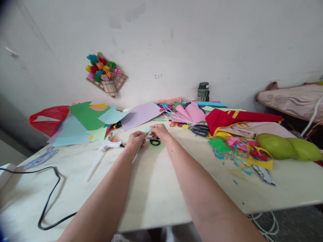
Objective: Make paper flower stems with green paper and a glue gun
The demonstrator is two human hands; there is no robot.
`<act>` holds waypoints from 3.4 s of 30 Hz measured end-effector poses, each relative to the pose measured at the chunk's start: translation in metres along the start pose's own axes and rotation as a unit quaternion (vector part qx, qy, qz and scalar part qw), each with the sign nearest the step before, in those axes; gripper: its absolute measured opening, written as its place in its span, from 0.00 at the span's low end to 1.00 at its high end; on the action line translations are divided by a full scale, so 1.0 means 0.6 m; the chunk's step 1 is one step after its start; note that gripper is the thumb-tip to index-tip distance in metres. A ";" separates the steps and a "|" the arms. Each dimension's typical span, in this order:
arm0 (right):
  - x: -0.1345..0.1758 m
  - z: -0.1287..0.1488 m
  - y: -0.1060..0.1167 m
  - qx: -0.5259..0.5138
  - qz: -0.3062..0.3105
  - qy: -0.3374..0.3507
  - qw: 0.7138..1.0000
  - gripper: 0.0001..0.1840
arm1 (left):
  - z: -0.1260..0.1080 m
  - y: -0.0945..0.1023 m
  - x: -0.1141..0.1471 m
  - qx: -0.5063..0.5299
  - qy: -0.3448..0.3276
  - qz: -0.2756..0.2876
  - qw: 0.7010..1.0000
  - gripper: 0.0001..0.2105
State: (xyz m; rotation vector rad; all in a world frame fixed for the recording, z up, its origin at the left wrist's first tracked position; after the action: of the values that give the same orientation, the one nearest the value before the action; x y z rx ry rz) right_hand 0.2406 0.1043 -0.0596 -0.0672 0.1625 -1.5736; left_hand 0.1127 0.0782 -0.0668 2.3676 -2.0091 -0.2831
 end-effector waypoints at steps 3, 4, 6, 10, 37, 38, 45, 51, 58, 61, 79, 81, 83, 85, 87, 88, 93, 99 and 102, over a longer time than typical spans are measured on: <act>0.000 -0.002 0.003 -0.034 0.012 -0.018 0.999 0.12 | -0.002 0.003 0.000 0.006 0.005 -0.008 1.000 0.10; -0.001 -0.002 0.004 -0.037 0.012 -0.019 0.999 0.12 | -0.002 0.004 0.000 0.007 0.005 -0.012 1.000 0.10; -0.002 -0.003 0.005 -0.035 0.011 -0.020 0.999 0.11 | -0.004 0.005 0.001 0.015 0.005 -0.015 1.000 0.11; -0.003 -0.006 0.006 -0.055 0.001 -0.031 0.998 0.12 | -0.013 0.001 0.006 0.095 0.009 0.032 0.995 0.11; 0.030 0.003 -0.027 0.014 0.170 -0.069 0.983 0.10 | -0.032 0.024 -0.005 0.302 0.002 -0.026 0.953 0.12; 0.036 0.005 -0.036 0.037 0.195 -0.067 0.978 0.11 | -0.032 0.028 -0.007 0.296 -0.008 -0.046 0.954 0.12; 0.056 -0.004 -0.092 0.257 0.221 0.010 0.941 0.08 | -0.018 0.052 -0.014 0.223 -0.012 -0.131 0.966 0.19; 0.056 0.011 -0.101 0.355 0.175 0.109 0.912 0.04 | -0.018 0.049 -0.014 0.231 -0.014 -0.117 0.966 0.22; 0.064 0.007 -0.084 0.140 0.260 -0.035 0.955 0.07 | -0.038 0.043 -0.009 0.309 -0.052 -0.034 0.949 0.20; 0.074 0.009 -0.084 0.055 0.331 -0.076 0.939 0.09 | -0.037 0.043 -0.009 0.353 -0.045 -0.015 0.934 0.17; 0.061 0.020 -0.065 0.019 0.281 -0.043 0.958 0.18 | -0.048 0.035 0.001 0.293 -0.045 0.005 0.955 0.12; 0.046 0.024 -0.050 0.008 0.208 -0.008 0.978 0.16 | -0.051 0.031 0.003 0.265 -0.048 0.016 0.963 0.12; 0.032 0.033 -0.032 0.002 0.115 0.042 0.992 0.13 | -0.051 0.027 0.004 0.242 -0.042 0.028 0.969 0.13; 0.022 0.044 -0.015 0.027 0.022 0.100 0.994 0.11 | -0.050 0.022 0.006 0.221 -0.029 0.042 0.974 0.14; 0.019 0.054 -0.003 0.091 -0.048 0.161 0.981 0.13 | -0.047 0.018 0.007 0.203 -0.011 0.051 0.978 0.16; 0.019 0.059 0.000 0.130 -0.073 0.192 0.970 0.14 | -0.045 0.017 0.007 0.197 -0.002 0.052 0.979 0.16; 0.033 0.078 -0.003 0.289 -0.117 0.318 0.896 0.15 | -0.041 0.015 0.008 0.193 0.006 0.065 0.979 0.15; 0.047 0.080 -0.015 0.384 -0.111 0.357 0.844 0.15 | -0.037 0.012 0.011 0.177 0.008 0.077 0.981 0.14; 0.048 0.079 -0.016 0.413 -0.114 0.381 0.820 0.15 | -0.035 0.010 0.011 0.167 0.015 0.081 0.982 0.14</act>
State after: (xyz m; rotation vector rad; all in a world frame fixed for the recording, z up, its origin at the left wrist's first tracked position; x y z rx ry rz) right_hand 0.2378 0.0724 -0.0135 1.2840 0.0788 -1.7114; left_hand 0.1108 0.0685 -0.0460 2.3379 -2.3811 0.1034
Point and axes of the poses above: each hand's wrist, its own x-axis away from the middle knuckle, its own y-axis out of the back of the hand, z = x × y, the point moved 6 cm from there along -x, towards the middle knuckle, and after that the axes turned 7 degrees about -z, right-handed, at the moved point
